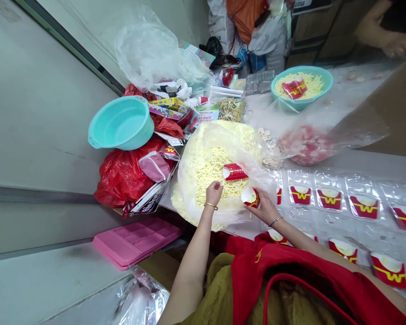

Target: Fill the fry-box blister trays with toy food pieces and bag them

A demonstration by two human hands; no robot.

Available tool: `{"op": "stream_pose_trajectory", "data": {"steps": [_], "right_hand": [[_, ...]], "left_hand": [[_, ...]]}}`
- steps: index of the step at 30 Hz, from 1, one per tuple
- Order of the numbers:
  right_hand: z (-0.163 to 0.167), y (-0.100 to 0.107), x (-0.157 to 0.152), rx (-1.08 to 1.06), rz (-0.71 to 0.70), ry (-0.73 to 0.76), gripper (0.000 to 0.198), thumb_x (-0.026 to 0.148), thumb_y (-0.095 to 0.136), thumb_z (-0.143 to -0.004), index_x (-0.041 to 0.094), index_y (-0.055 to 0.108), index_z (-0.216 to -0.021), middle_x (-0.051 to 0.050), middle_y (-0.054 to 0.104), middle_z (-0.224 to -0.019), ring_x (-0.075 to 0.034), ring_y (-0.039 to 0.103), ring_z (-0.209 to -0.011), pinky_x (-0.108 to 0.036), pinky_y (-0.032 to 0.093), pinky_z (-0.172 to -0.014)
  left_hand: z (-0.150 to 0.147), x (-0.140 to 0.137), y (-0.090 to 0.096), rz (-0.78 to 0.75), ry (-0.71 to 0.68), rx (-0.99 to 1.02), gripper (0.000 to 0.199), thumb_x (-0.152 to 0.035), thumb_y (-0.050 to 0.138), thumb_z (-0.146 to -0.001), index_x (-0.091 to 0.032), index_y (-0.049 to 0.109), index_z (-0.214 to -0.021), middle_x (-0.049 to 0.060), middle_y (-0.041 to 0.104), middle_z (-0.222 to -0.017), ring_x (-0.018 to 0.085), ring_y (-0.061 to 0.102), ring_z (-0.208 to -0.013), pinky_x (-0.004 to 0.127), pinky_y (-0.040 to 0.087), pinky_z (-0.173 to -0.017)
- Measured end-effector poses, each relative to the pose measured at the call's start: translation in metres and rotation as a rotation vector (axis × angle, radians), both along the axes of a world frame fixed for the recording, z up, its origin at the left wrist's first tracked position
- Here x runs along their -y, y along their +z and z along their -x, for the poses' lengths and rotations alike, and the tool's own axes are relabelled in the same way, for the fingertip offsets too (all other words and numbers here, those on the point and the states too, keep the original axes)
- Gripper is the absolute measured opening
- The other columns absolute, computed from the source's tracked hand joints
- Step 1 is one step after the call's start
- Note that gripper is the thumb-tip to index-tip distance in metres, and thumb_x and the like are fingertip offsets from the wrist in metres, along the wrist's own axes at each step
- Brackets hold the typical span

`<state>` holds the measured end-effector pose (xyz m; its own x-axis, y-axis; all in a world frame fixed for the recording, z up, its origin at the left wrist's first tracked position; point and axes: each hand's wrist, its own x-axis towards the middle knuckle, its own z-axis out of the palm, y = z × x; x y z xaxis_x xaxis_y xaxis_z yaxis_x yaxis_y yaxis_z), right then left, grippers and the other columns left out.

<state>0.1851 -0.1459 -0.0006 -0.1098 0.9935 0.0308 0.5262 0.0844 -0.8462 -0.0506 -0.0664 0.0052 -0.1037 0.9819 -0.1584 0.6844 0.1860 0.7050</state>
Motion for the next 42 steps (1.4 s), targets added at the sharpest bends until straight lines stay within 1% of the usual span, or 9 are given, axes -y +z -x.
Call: {"op": "stream_pose_trajectory", "data": {"steps": [5, 9, 12, 16, 20, 28, 33, 36, 42], "right_hand": [[-0.008, 0.01, -0.003, -0.036, -0.021, -0.044, 0.078, 0.056, 0.067, -0.074, 0.015, 0.036, -0.133, -0.017, 0.05, -0.127, -0.031, 0.051, -0.116, -0.048, 0.044, -0.097], [-0.032, 0.034, 0.007, -0.104, 0.0, -0.103, 0.08, 0.057, 0.069, -0.073, 0.015, 0.037, -0.133, -0.017, 0.052, -0.123, -0.028, 0.06, -0.1, -0.042, 0.054, -0.083], [-0.054, 0.048, 0.026, -0.141, 0.032, -0.175, 0.081, 0.057, 0.071, -0.071, 0.015, 0.039, -0.132, -0.016, 0.056, -0.118, -0.026, 0.061, -0.092, -0.038, 0.056, -0.074], [-0.072, 0.049, 0.052, -0.104, 0.074, -0.259, 0.083, 0.058, 0.072, -0.069, 0.016, 0.039, -0.131, -0.015, 0.057, -0.115, -0.025, 0.062, -0.086, -0.038, 0.056, -0.072], [-0.079, 0.044, 0.063, -0.106, 0.1, -0.251, 0.082, 0.057, 0.072, -0.07, 0.016, 0.038, -0.132, -0.014, 0.057, -0.114, -0.024, 0.062, -0.085, -0.038, 0.055, -0.071], [-0.08, 0.037, 0.075, -0.054, 0.117, -0.183, 0.079, 0.058, 0.07, -0.07, 0.015, 0.04, -0.13, -0.015, 0.059, -0.11, -0.028, 0.06, -0.09, -0.04, 0.054, -0.073], [-0.082, 0.034, 0.086, 0.076, -0.009, -0.118, 0.074, 0.054, 0.066, -0.076, 0.016, 0.037, -0.133, -0.017, 0.054, -0.12, -0.031, 0.055, -0.107, -0.047, 0.05, -0.087], [-0.082, 0.037, 0.091, 0.143, -0.075, -0.104, 0.071, 0.048, 0.066, -0.078, 0.016, 0.037, -0.133, -0.017, 0.052, -0.124, -0.033, 0.051, -0.114, -0.051, 0.044, -0.095], [-0.07, 0.046, 0.098, 0.11, -0.122, -0.066, 0.066, 0.038, 0.065, -0.079, 0.016, 0.037, -0.134, -0.016, 0.051, -0.125, -0.031, 0.048, -0.117, -0.05, 0.043, -0.098]], "left_hand": [[-0.032, 0.01, 0.0, 0.037, -0.162, 0.067, 0.009, -0.02, 0.055, -0.076, -0.014, 0.061, -0.078, -0.001, 0.058, -0.07, 0.01, 0.052, -0.066, 0.021, 0.042, -0.065], [-0.062, 0.034, 0.008, 0.131, -0.304, 0.033, 0.014, -0.025, 0.054, -0.08, -0.014, 0.062, -0.083, -0.001, 0.059, -0.07, 0.01, 0.052, -0.064, 0.02, 0.042, -0.061], [-0.087, 0.061, 0.008, 0.23, -0.422, -0.075, 0.011, -0.021, 0.058, -0.076, -0.014, 0.065, -0.079, 0.002, 0.062, -0.074, 0.013, 0.057, -0.07, 0.023, 0.045, -0.066], [-0.114, 0.084, -0.005, 0.337, -0.478, -0.296, 0.018, -0.01, 0.05, -0.08, -0.009, 0.067, -0.087, 0.014, 0.065, -0.092, 0.023, 0.062, -0.087, 0.033, 0.047, -0.079], [-0.119, 0.084, -0.015, 0.387, -0.501, -0.435, 0.029, -0.004, 0.04, -0.085, -0.006, 0.067, -0.094, 0.019, 0.064, -0.1, 0.027, 0.061, -0.098, 0.037, 0.047, -0.085], [-0.105, 0.09, -0.008, 0.362, -0.468, -0.447, 0.023, -0.003, 0.047, -0.08, -0.007, 0.066, -0.093, 0.018, 0.064, -0.101, 0.027, 0.061, -0.099, 0.036, 0.046, -0.086], [-0.099, 0.094, 0.015, 0.31, -0.386, -0.294, 0.007, -0.012, 0.057, -0.075, -0.01, 0.064, -0.075, 0.009, 0.065, -0.077, 0.02, 0.062, -0.077, 0.028, 0.046, -0.07], [-0.103, 0.096, 0.041, 0.255, -0.364, -0.155, 0.016, -0.022, 0.051, -0.081, -0.011, 0.062, -0.079, 0.002, 0.061, -0.07, 0.013, 0.057, -0.064, 0.021, 0.042, -0.059], [-0.138, 0.113, 0.099, 0.085, -0.552, 0.018, 0.017, -0.026, 0.057, -0.079, -0.014, 0.062, -0.09, 0.0, 0.06, -0.076, 0.011, 0.053, -0.067, 0.021, 0.042, -0.062]]}}
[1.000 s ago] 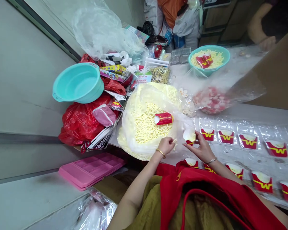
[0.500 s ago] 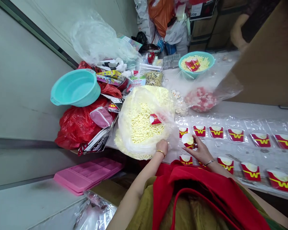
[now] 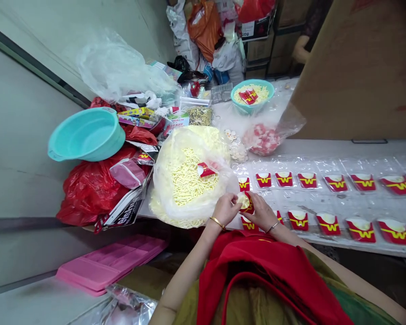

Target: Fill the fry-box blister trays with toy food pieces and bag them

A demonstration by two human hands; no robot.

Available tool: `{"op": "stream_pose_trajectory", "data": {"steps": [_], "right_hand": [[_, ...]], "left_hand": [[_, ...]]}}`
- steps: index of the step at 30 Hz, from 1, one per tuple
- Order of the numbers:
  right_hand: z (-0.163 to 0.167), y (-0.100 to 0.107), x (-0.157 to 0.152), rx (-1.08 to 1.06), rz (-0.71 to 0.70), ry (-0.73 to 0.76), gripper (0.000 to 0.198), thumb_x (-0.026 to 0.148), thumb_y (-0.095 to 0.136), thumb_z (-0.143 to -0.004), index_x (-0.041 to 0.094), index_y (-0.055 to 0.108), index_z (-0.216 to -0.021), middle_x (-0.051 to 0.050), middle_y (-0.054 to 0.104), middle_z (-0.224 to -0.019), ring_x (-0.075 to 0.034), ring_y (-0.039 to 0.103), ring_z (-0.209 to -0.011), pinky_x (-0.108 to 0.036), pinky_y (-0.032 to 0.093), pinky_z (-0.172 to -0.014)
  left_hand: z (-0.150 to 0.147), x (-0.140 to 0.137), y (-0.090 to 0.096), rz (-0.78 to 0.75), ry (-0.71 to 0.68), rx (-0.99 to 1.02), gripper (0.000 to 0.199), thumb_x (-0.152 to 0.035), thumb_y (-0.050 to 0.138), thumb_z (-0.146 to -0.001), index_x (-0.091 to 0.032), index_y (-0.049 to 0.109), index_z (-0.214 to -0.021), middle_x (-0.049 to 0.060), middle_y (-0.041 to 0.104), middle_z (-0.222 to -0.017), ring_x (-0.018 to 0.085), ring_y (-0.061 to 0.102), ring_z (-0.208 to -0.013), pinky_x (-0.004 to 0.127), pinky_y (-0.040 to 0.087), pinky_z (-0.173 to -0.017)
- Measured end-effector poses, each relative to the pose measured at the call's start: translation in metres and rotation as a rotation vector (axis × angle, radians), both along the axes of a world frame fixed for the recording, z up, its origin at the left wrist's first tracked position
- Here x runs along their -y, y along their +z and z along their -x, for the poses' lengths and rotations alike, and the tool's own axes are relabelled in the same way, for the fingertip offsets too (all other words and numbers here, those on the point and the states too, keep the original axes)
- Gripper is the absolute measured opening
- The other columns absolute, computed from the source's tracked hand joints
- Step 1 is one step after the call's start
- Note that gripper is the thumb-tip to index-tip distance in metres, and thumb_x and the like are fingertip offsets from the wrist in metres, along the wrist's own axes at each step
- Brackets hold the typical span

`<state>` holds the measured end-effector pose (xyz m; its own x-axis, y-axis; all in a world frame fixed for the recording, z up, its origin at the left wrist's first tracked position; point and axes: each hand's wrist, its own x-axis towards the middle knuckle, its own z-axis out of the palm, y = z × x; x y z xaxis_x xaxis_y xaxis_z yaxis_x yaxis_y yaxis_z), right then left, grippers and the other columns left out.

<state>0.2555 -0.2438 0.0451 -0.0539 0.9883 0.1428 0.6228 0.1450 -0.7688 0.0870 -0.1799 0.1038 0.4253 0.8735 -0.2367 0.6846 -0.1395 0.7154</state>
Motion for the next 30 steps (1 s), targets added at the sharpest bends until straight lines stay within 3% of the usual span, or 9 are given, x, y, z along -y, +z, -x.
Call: {"op": "stream_pose_trajectory", "data": {"steps": [3, 7, 12, 18, 23, 26, 30], "right_hand": [[0.002, 0.002, 0.006, -0.035, 0.002, -0.037, 0.065, 0.03, 0.063, -0.079, 0.017, 0.034, -0.136, -0.016, 0.05, -0.125, -0.032, 0.047, -0.117, -0.052, 0.042, -0.098], [-0.01, 0.001, 0.02, -0.07, 0.026, -0.144, 0.063, 0.013, 0.052, -0.075, 0.017, 0.035, -0.136, -0.015, 0.05, -0.123, -0.029, 0.047, -0.116, -0.051, 0.041, -0.099], [-0.051, 0.004, 0.039, -0.039, 0.036, -0.333, 0.058, 0.012, 0.051, -0.075, 0.014, 0.041, -0.131, -0.015, 0.054, -0.118, -0.027, 0.05, -0.111, -0.046, 0.045, -0.095], [-0.14, 0.002, 0.051, 0.005, -0.032, -0.559, 0.061, 0.019, 0.062, -0.073, 0.017, 0.041, -0.13, -0.012, 0.057, -0.113, -0.026, 0.054, -0.103, -0.042, 0.05, -0.089], [-0.258, -0.012, 0.095, -0.002, -0.093, -0.754, 0.054, 0.012, 0.049, -0.082, 0.026, 0.038, -0.133, -0.009, 0.059, -0.111, -0.026, 0.056, -0.1, -0.044, 0.053, -0.086], [-0.356, -0.024, 0.141, 0.017, -0.099, -0.894, 0.052, 0.01, 0.043, -0.084, 0.027, 0.039, -0.133, -0.009, 0.058, -0.111, -0.026, 0.056, -0.102, -0.046, 0.053, -0.086], [-0.508, -0.038, 0.218, 0.091, -0.056, -1.08, 0.052, 0.008, 0.04, -0.083, 0.022, 0.042, -0.133, -0.012, 0.055, -0.116, -0.027, 0.052, -0.109, -0.05, 0.047, -0.094]], "left_hand": [[-0.018, 0.014, 0.019, -0.158, -0.135, -0.112, 0.023, -0.026, 0.054, -0.084, -0.016, 0.059, -0.105, 0.004, 0.061, -0.092, 0.015, 0.055, -0.079, 0.026, 0.044, -0.074], [-0.05, 0.034, 0.026, -0.311, -0.351, -0.307, 0.021, -0.031, 0.045, -0.091, -0.02, 0.059, -0.102, 0.007, 0.06, -0.098, 0.022, 0.052, -0.095, 0.038, 0.039, -0.087], [-0.109, 0.041, 0.01, -0.339, -0.486, -0.26, 0.022, -0.022, 0.04, -0.091, -0.023, 0.062, -0.097, 0.005, 0.062, -0.091, 0.022, 0.054, -0.089, 0.039, 0.038, -0.083], [-0.211, 0.037, -0.016, -0.361, -0.424, 0.015, 0.023, -0.028, 0.039, -0.091, -0.025, 0.059, -0.103, 0.006, 0.063, -0.097, 0.021, 0.059, -0.087, 0.037, 0.043, -0.078], [-0.346, 0.076, -0.025, -0.451, -0.649, -0.047, 0.029, -0.022, 0.038, -0.09, -0.028, 0.063, -0.104, 0.007, 0.064, -0.103, 0.023, 0.059, -0.094, 0.041, 0.039, -0.085], [-0.462, 0.111, -0.029, -0.361, -0.813, -0.053, 0.028, -0.02, 0.042, -0.088, -0.029, 0.065, -0.101, 0.005, 0.064, -0.096, 0.022, 0.058, -0.092, 0.041, 0.037, -0.087], [-0.638, 0.164, -0.042, -0.281, -1.102, 0.052, 0.025, -0.021, 0.043, -0.089, -0.027, 0.066, -0.095, 0.004, 0.063, -0.095, 0.019, 0.056, -0.093, 0.039, 0.033, -0.089]]}}
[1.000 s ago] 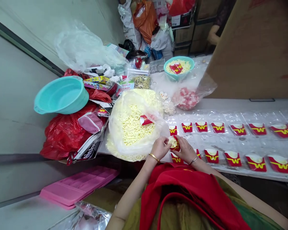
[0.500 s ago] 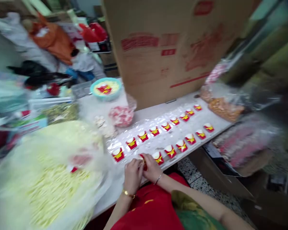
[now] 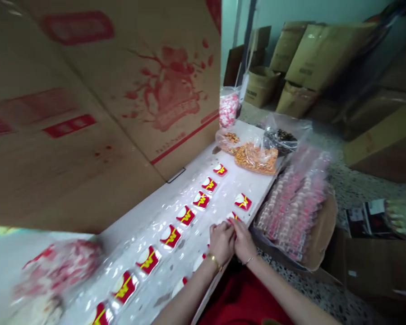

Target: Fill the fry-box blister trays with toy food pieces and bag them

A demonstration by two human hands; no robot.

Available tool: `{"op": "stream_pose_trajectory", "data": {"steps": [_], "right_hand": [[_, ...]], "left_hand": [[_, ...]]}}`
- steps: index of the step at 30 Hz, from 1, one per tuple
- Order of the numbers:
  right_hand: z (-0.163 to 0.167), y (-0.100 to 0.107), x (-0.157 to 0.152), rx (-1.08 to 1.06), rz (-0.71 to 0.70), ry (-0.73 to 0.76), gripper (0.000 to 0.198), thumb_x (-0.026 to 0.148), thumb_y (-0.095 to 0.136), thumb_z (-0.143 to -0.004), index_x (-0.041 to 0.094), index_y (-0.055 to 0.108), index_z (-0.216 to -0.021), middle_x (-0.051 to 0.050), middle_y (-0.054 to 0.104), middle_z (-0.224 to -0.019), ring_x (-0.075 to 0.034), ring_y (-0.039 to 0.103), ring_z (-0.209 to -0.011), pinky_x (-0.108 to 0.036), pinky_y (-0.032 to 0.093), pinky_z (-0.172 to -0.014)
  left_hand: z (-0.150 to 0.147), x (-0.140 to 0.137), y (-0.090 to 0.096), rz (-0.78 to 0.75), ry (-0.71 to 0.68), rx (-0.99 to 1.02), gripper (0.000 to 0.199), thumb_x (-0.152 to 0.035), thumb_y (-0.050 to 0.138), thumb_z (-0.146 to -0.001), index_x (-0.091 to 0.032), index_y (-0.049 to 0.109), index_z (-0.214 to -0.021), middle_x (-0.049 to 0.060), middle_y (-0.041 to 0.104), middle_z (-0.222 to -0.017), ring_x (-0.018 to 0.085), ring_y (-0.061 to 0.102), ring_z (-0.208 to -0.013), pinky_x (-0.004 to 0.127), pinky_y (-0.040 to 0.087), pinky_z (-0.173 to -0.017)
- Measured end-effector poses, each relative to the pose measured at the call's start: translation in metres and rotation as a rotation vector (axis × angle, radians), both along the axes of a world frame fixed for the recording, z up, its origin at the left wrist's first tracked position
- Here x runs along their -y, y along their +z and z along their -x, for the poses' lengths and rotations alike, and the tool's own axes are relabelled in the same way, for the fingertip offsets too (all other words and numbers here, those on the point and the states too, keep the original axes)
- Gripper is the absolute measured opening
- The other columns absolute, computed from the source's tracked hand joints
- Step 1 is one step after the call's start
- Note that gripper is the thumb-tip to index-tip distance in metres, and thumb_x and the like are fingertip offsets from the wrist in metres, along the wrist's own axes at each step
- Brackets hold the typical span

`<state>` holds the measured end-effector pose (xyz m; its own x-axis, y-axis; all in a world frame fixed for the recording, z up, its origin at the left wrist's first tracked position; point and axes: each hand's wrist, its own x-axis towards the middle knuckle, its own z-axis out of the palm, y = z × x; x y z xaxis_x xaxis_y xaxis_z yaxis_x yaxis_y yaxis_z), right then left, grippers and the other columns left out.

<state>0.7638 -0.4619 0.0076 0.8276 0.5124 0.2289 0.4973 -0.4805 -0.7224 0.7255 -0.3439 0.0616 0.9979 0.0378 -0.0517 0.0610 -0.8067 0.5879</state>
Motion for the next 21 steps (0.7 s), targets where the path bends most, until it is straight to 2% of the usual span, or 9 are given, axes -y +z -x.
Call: {"op": "stream_pose_trajectory", "data": {"steps": [2, 5, 7, 9, 12, 15, 18, 21], "right_hand": [[-0.076, -0.007, 0.037, 0.021, 0.055, -0.066, 0.056, 0.008, 0.042, -0.08, 0.02, 0.04, -0.135, -0.013, 0.054, -0.118, -0.028, 0.05, -0.111, -0.051, 0.044, -0.096], [-0.174, -0.024, 0.08, 0.052, 0.142, -0.132, 0.063, 0.009, 0.046, -0.077, 0.017, 0.035, -0.138, -0.014, 0.048, -0.123, -0.028, 0.045, -0.117, -0.05, 0.042, -0.099], [-0.222, -0.039, 0.099, 0.06, 0.207, -0.15, 0.063, 0.011, 0.048, -0.077, 0.015, 0.035, -0.138, -0.015, 0.046, -0.123, -0.03, 0.043, -0.117, -0.05, 0.041, -0.099], [-0.254, -0.056, 0.111, 0.056, 0.281, -0.139, 0.056, 0.013, 0.05, -0.078, 0.016, 0.042, -0.134, -0.014, 0.049, -0.118, -0.031, 0.045, -0.112, -0.05, 0.042, -0.096], [-0.276, -0.078, 0.121, 0.041, 0.388, -0.096, 0.044, 0.017, 0.054, -0.081, 0.021, 0.054, -0.125, -0.013, 0.052, -0.111, -0.031, 0.047, -0.104, -0.046, 0.047, -0.087], [-0.283, -0.093, 0.125, 0.034, 0.469, -0.078, 0.038, 0.022, 0.057, -0.083, 0.026, 0.059, -0.121, -0.012, 0.053, -0.105, -0.031, 0.047, -0.1, -0.042, 0.047, -0.08], [-0.289, -0.097, 0.129, 0.031, 0.521, -0.08, 0.032, 0.025, 0.057, -0.086, 0.025, 0.061, -0.118, -0.012, 0.056, -0.096, -0.03, 0.049, -0.096, -0.041, 0.046, -0.079], [-0.29, -0.089, 0.13, 0.014, 0.514, -0.069, 0.023, 0.027, 0.056, -0.088, 0.021, 0.064, -0.109, -0.011, 0.058, -0.09, -0.027, 0.052, -0.091, -0.04, 0.046, -0.079]], "left_hand": [[-0.085, 0.026, -0.013, 0.028, -0.126, 0.014, 0.023, -0.023, 0.044, -0.09, -0.024, 0.067, -0.09, 0.004, 0.063, -0.094, 0.018, 0.056, -0.093, 0.036, 0.033, -0.087], [-0.193, 0.061, -0.042, 0.035, -0.18, -0.021, 0.023, -0.028, 0.045, -0.091, -0.022, 0.067, -0.086, 0.004, 0.062, -0.093, 0.017, 0.056, -0.093, 0.032, 0.034, -0.084], [-0.243, 0.078, -0.066, 0.018, -0.156, -0.063, 0.022, -0.027, 0.045, -0.091, -0.022, 0.067, -0.091, 0.004, 0.061, -0.095, 0.017, 0.055, -0.095, 0.031, 0.034, -0.084], [-0.275, 0.09, -0.09, -0.007, -0.132, -0.114, 0.023, -0.024, 0.044, -0.091, -0.022, 0.066, -0.095, 0.005, 0.062, -0.094, 0.017, 0.056, -0.094, 0.032, 0.034, -0.083], [-0.294, 0.1, -0.118, -0.05, -0.125, -0.193, 0.024, -0.02, 0.043, -0.089, -0.02, 0.067, -0.091, 0.005, 0.062, -0.09, 0.018, 0.057, -0.088, 0.035, 0.033, -0.083], [-0.298, 0.1, -0.131, -0.083, -0.141, -0.222, 0.024, -0.022, 0.043, -0.09, -0.02, 0.067, -0.088, 0.006, 0.062, -0.09, 0.019, 0.057, -0.087, 0.04, 0.03, -0.088], [-0.297, 0.096, -0.13, -0.095, -0.159, -0.218, 0.025, -0.022, 0.042, -0.091, -0.02, 0.067, -0.09, 0.007, 0.062, -0.093, 0.021, 0.056, -0.092, 0.042, 0.028, -0.092], [-0.279, 0.09, -0.116, -0.09, -0.119, -0.179, 0.024, -0.02, 0.044, -0.09, -0.022, 0.064, -0.101, 0.007, 0.061, -0.103, 0.022, 0.053, -0.1, 0.044, 0.027, -0.096]]}}
